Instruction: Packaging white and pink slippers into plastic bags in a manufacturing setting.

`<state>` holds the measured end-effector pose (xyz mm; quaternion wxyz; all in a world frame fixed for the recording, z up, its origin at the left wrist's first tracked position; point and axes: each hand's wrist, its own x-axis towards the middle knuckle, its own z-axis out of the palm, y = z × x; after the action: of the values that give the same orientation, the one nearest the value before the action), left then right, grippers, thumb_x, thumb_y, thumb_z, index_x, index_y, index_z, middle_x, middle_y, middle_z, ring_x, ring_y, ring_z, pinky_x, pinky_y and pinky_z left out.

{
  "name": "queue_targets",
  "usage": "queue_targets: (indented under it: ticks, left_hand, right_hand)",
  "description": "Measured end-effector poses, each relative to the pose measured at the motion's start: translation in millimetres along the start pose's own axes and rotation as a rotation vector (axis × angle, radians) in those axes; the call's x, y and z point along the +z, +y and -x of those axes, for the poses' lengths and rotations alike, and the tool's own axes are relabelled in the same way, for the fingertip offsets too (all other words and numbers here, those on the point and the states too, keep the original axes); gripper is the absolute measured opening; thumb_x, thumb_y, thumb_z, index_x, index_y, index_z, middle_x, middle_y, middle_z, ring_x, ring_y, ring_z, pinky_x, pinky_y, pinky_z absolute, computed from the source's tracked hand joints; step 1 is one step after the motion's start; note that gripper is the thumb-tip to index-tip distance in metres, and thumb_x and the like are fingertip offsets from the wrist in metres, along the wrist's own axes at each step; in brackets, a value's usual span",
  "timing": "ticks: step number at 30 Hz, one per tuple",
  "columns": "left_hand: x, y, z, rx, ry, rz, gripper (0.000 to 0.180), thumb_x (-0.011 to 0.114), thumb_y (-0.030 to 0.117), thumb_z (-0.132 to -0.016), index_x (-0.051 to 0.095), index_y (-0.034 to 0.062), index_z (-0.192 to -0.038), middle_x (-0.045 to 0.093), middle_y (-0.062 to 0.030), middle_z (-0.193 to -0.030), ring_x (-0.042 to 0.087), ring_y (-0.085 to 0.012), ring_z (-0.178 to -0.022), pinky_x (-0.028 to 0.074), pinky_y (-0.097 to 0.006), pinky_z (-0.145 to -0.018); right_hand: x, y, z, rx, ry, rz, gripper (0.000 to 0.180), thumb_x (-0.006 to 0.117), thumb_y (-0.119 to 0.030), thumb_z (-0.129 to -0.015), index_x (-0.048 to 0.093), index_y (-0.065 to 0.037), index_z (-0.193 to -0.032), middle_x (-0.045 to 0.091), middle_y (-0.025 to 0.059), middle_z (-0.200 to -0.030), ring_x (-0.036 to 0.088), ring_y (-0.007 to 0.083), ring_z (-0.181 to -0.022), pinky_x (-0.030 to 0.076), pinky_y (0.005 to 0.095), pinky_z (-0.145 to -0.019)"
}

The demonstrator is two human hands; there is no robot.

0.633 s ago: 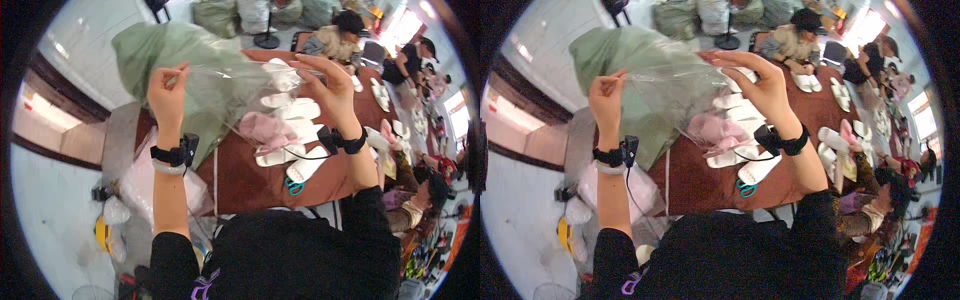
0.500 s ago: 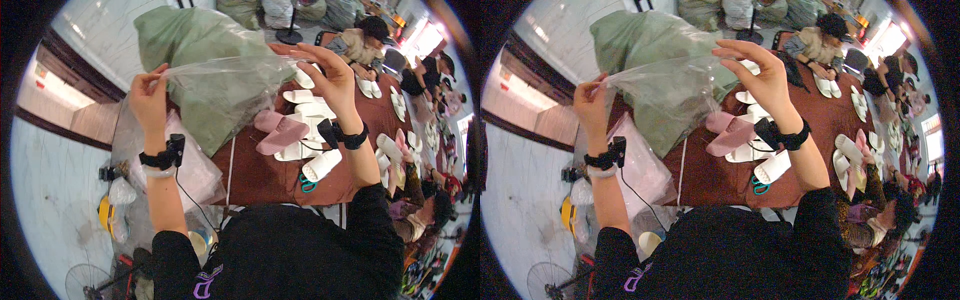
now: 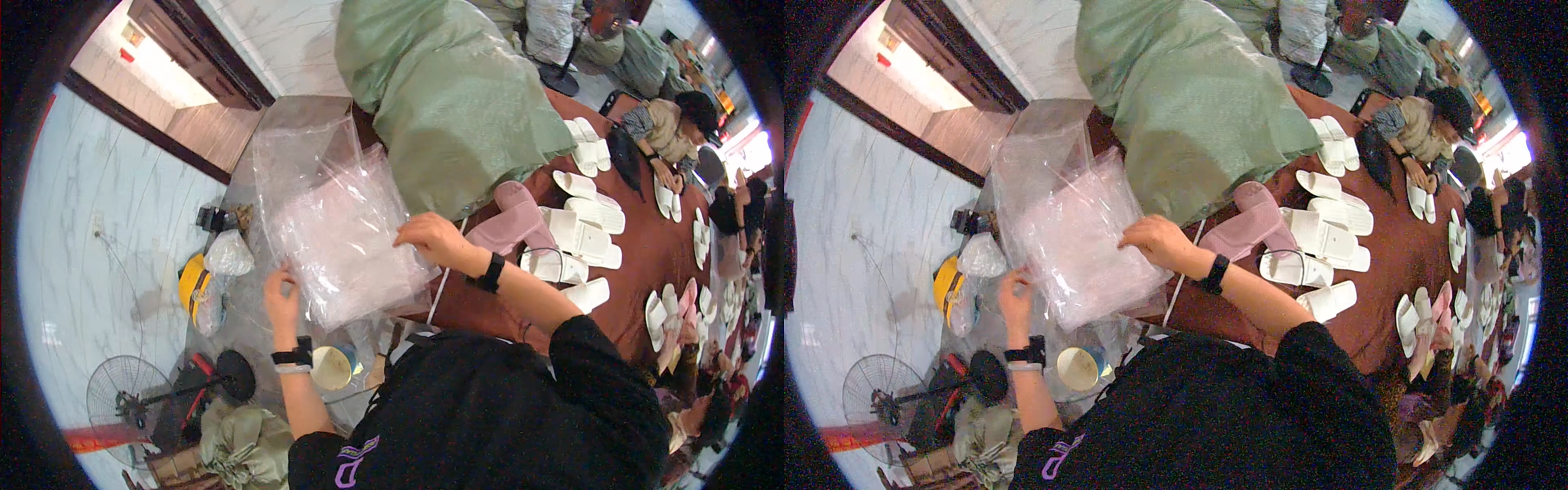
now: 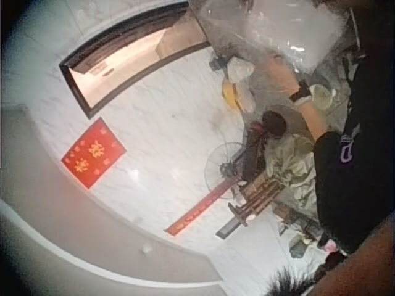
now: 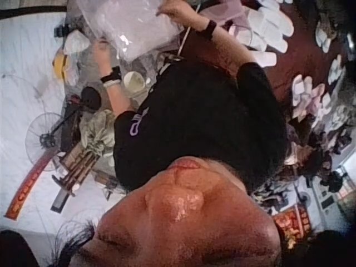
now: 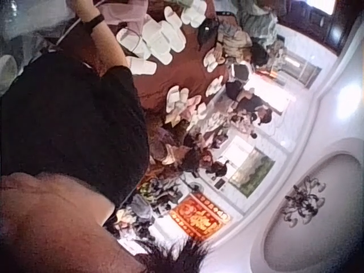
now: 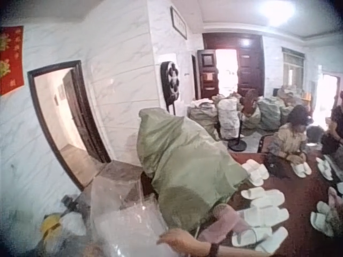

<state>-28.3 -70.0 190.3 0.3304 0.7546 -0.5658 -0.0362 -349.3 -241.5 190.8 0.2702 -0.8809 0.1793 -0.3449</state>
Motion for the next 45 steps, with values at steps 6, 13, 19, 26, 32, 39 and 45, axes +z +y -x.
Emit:
queue_targets:
  ticks: [6, 13, 19, 26, 32, 39, 45]
  left_hand:
    - [57.7, -56.1, 62.9, -0.116, -0.117, 0.040, 0.022, 0.065, 0.003, -0.067, 0.059, 0.0058, -0.089, 0.061, -0.0129, -0.099, 0.054, -0.0332, -0.098, 0.040, -0.039, -0.087]
    - [70.3, -30.5, 37.7, -0.028, -0.555, -0.283, 0.037, 0.064, 0.010, -0.069, 0.057, 0.0101, -0.105, 0.060, -0.0121, -0.101, 0.053, -0.0322, -0.101, 0.038, -0.046, -0.090]
    - [148.8, 26.1, 0.5, 0.022, -0.279, -0.051, 0.068, 0.064, 0.042, -0.077, 0.038, 0.0187, -0.135, 0.031, -0.0179, -0.142, 0.027, -0.0402, -0.130, 0.023, -0.065, -0.098]
    - [209.5, -5.9, 31.1, -0.248, -0.562, -0.398, 0.084, 0.050, 0.062, -0.079, 0.015, 0.0245, -0.145, 0.001, -0.0164, -0.151, 0.000, -0.0429, -0.137, 0.005, -0.074, -0.095]
    - [209.2, 8.8, 22.7, -0.218, -0.597, -0.474, 0.085, 0.050, 0.062, -0.078, 0.013, 0.0247, -0.146, 0.001, -0.0160, -0.151, 0.002, -0.0421, -0.137, 0.009, -0.074, -0.095]
    - [204.7, 21.9, 11.7, -0.240, -0.734, -0.486, 0.086, 0.054, 0.060, -0.076, 0.017, 0.0237, -0.145, 0.003, -0.0173, -0.150, 0.005, -0.0431, -0.136, 0.010, -0.073, -0.096]
    - [195.7, -40.7, -9.8, -0.216, -0.487, -0.197, 0.088, 0.073, 0.044, -0.067, 0.035, 0.0121, -0.139, 0.020, -0.0248, -0.145, 0.022, -0.0397, -0.133, 0.023, -0.052, -0.105]
  right_hand:
    - [75.5, 26.9, 50.2, -0.004, -0.242, 0.117, 0.026, 0.055, 0.000, -0.069, 0.065, -0.015, -0.088, 0.064, 0.0037, -0.095, 0.058, 0.0225, -0.097, 0.043, 0.0368, -0.084]
    - [102.4, 34.9, 78.8, 0.124, -0.378, 0.178, 0.027, 0.056, -0.003, -0.067, 0.065, -0.015, -0.089, 0.064, 0.0034, -0.095, 0.057, 0.0225, -0.099, 0.042, 0.0372, -0.085]
    - [104.4, 34.7, 86.8, 0.187, -0.477, 0.113, 0.031, 0.056, -0.001, -0.068, 0.064, -0.014, -0.095, 0.062, 0.0050, -0.102, 0.055, 0.0245, -0.104, 0.041, 0.0386, -0.087]
    - [76.5, 65.4, 145.9, 1.289, 0.334, -0.464, 0.051, 0.069, -0.018, -0.076, 0.045, -0.008, -0.119, 0.053, 0.0086, -0.115, 0.051, 0.0220, -0.107, 0.041, 0.0348, -0.090]
    - [77.0, 111.1, 160.1, 1.412, 1.481, -0.209, 0.072, 0.077, -0.022, -0.066, 0.037, -0.004, -0.123, 0.050, 0.0127, -0.113, 0.049, 0.0283, -0.106, 0.041, 0.0403, -0.085]
    - [8.6, 88.1, 179.6, 0.722, -0.146, 0.704, 0.056, 0.071, -0.030, -0.070, 0.054, -0.019, -0.122, 0.041, 0.0111, -0.135, 0.028, 0.0290, -0.132, 0.025, 0.0486, -0.106]
    - [-0.8, 105.4, 211.5, 0.949, -0.114, 0.660, 0.069, 0.055, -0.041, -0.083, 0.032, -0.006, -0.138, 0.039, 0.0104, -0.138, 0.024, 0.0204, -0.135, 0.005, 0.0526, -0.111]
